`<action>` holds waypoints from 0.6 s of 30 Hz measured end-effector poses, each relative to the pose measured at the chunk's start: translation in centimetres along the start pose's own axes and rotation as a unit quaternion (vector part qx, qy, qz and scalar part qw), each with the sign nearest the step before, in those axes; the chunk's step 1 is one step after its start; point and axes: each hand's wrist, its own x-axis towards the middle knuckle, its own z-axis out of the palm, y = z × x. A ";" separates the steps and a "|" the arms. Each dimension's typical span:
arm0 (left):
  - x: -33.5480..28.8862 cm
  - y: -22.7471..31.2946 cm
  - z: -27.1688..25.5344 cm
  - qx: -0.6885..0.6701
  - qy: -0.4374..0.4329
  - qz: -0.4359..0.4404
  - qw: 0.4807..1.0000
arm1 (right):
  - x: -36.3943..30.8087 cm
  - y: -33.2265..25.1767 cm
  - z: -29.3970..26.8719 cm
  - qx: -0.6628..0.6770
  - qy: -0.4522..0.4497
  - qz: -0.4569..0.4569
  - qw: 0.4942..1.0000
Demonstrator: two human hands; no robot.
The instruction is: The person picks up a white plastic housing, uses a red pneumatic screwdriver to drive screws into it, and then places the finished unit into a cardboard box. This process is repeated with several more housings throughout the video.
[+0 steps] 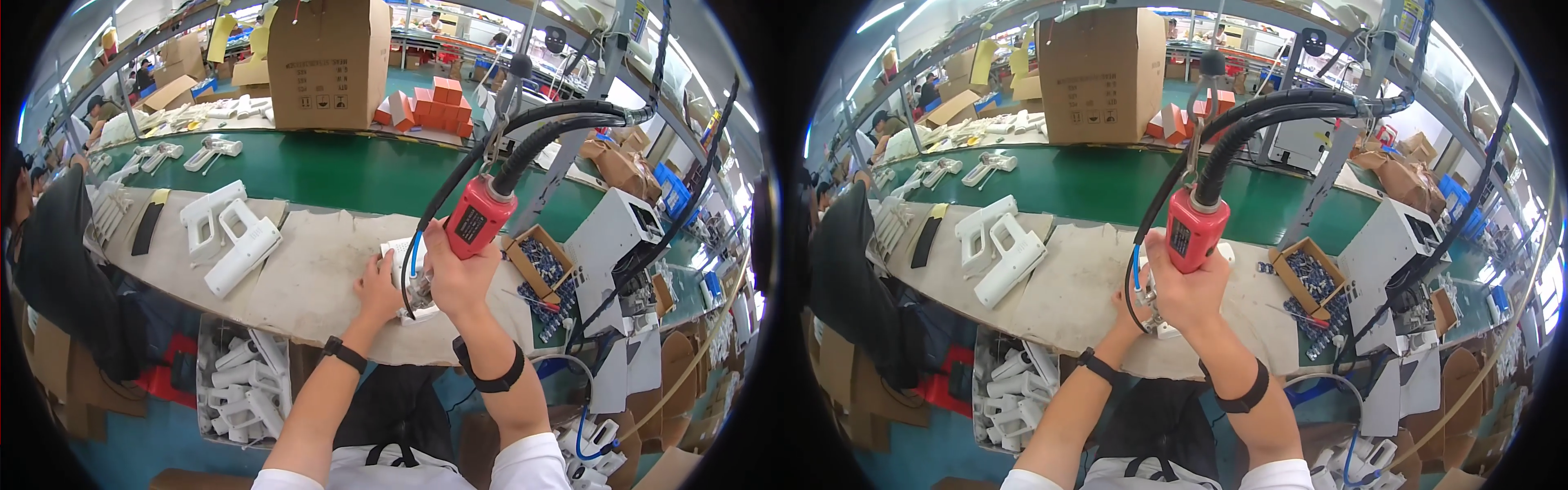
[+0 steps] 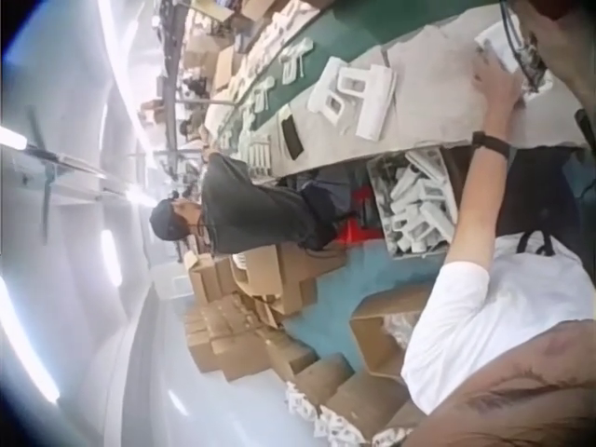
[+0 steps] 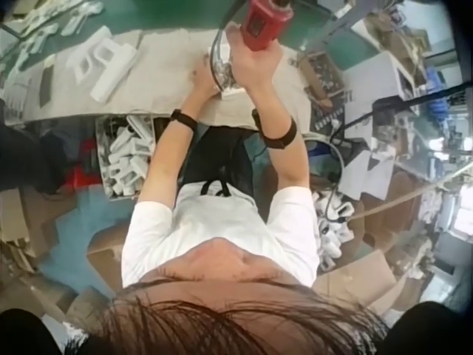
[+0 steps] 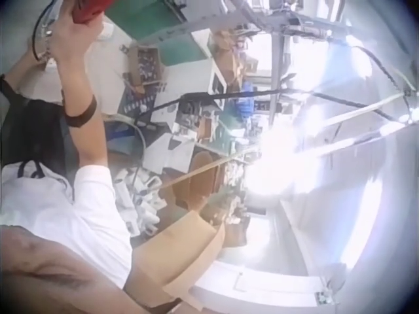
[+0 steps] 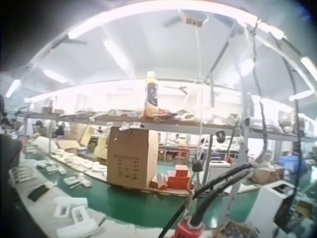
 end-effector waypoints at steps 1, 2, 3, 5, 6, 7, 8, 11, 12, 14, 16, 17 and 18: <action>0.0 -0.1 0.3 0.019 0.012 0.010 1.000 | 0.0 0.7 0.0 -0.010 0.005 0.005 1.000; 0.7 -1.8 1.5 0.021 0.018 0.004 1.000 | -0.4 1.6 0.6 -0.004 -0.002 0.007 1.000; 1.9 -5.3 2.6 -0.006 0.020 0.030 0.999 | -1.2 2.3 1.9 -0.007 -0.001 0.035 0.999; 1.8 -6.4 3.7 -0.041 0.014 0.057 0.997 | -2.2 3.2 2.2 -0.022 0.003 0.066 0.998; 1.2 -4.1 3.3 -0.031 0.050 0.079 0.995 | -1.9 3.3 1.5 -0.025 0.009 0.066 0.997; 0.5 -3.0 2.7 -0.013 0.090 0.096 0.991 | -2.1 3.2 1.3 -0.021 0.011 0.071 0.997; 0.7 -3.8 2.5 0.010 0.087 0.086 0.992 | -2.3 2.8 1.9 -0.035 -0.006 0.056 0.998; -1.1 0.2 0.5 -0.040 0.059 0.037 0.997 | -1.7 5.0 -0.3 -0.077 0.028 0.047 0.996; -1.0 -0.3 0.4 0.015 0.048 0.028 0.998 | -1.2 3.8 -0.2 -0.068 0.019 0.043 0.997; -0.9 -1.6 -0.3 -0.061 0.068 0.037 0.995 | 0.2 0.3 -0.6 0.040 0.060 0.054 0.996; -1.7 -1.3 -2.4 -0.154 0.062 0.025 0.986 | 2.3 -3.1 -2.3 0.043 0.040 0.051 0.997; -2.3 -1.4 -3.8 -0.155 0.056 0.028 0.986 | 2.9 -3.9 -3.2 0.041 0.027 0.047 0.998; -2.9 -1.9 -5.5 -0.211 0.050 0.001 0.976 | 2.8 -3.8 -3.8 0.041 0.033 0.045 0.998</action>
